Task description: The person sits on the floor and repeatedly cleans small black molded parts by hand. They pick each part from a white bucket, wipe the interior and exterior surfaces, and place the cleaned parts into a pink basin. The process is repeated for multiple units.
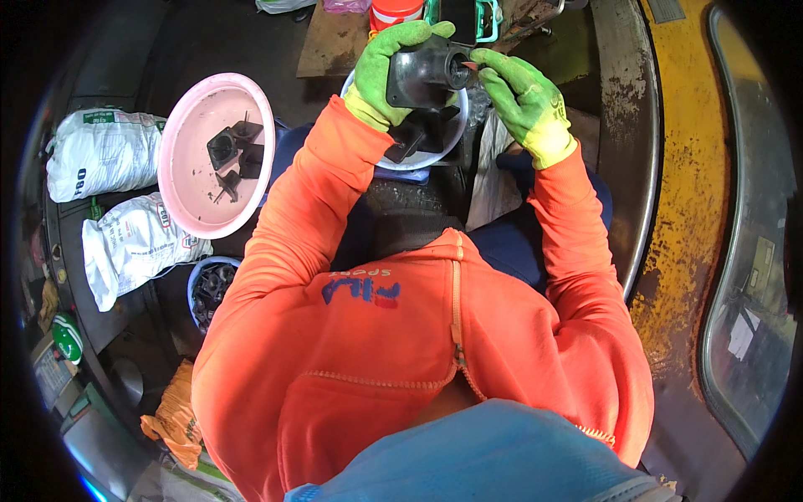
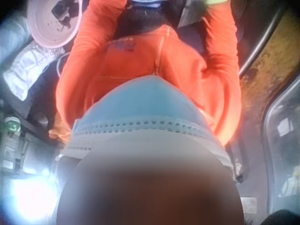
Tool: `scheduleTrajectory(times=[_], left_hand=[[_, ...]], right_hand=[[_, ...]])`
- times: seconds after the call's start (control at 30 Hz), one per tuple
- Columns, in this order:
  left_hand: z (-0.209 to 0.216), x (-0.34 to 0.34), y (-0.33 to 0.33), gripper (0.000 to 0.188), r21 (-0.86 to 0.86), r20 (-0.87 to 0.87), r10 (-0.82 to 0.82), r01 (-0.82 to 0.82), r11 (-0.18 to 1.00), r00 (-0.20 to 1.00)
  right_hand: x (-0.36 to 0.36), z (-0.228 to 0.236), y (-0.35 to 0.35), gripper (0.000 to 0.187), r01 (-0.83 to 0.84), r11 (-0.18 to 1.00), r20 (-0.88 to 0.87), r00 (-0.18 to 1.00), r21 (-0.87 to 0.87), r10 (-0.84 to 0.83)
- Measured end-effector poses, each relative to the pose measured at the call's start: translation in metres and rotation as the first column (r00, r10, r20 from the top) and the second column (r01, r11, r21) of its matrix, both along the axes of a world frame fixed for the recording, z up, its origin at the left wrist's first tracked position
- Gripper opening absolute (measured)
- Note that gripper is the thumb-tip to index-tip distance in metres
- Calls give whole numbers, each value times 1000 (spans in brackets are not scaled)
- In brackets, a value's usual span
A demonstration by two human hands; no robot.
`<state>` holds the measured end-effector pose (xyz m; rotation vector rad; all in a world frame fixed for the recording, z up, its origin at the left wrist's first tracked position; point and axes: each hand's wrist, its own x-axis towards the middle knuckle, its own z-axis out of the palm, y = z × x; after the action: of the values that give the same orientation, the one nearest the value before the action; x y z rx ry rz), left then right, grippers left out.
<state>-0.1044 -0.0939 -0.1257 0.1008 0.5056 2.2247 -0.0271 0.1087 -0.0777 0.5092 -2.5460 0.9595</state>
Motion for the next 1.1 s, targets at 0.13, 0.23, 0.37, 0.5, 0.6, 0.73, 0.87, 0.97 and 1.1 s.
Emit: scheduleTrajectory(times=[0.13, 0.23, 0.37, 0.5, 0.6, 0.73, 0.87, 0.97, 1.1], left_hand=[[0, -1, -3, 57, 18, 2, -14, 14, 1000, 1000], [3, 0, -5, 59, 82, -26, -31, 33, 996, 999], [14, 4, -8, 63, -1, -147, 114, -115, 993, 983], [29, 12, -7, 66, 57, -237, 189, -181, 982, 953], [35, 20, -2, 70, 165, -190, 258, -228, 960, 947], [35, 26, 5, 74, 174, -352, 411, -373, 911, 841], [26, 22, 11, 78, 191, -655, 495, -508, 840, 571], [19, 18, 14, 83, 198, -829, 475, -638, 744, 296], [14, 10, 10, 77, 302, -935, 341, -725, 620, -98]], right_hand=[[1, 2, 1, 29, -31, 999, -9, 999, 36, 31], [2, -6, 0, 31, -39, 999, 27, 999, 16, 39], [1, -17, -8, 32, -38, 997, 34, 999, -67, 41], [10, -16, -18, 33, 45, 947, 340, 938, -317, 69], [16, -12, -27, 34, 96, 896, 384, 919, -433, 87], [22, -9, -38, 34, 238, 780, 524, 841, -579, 133], [28, -3, -40, 37, 243, 691, 513, 831, -681, 213], [35, 7, -34, 39, 298, 589, 583, 718, -751, 379], [43, 23, -29, 37, 339, 505, 594, 612, -794, 522]])
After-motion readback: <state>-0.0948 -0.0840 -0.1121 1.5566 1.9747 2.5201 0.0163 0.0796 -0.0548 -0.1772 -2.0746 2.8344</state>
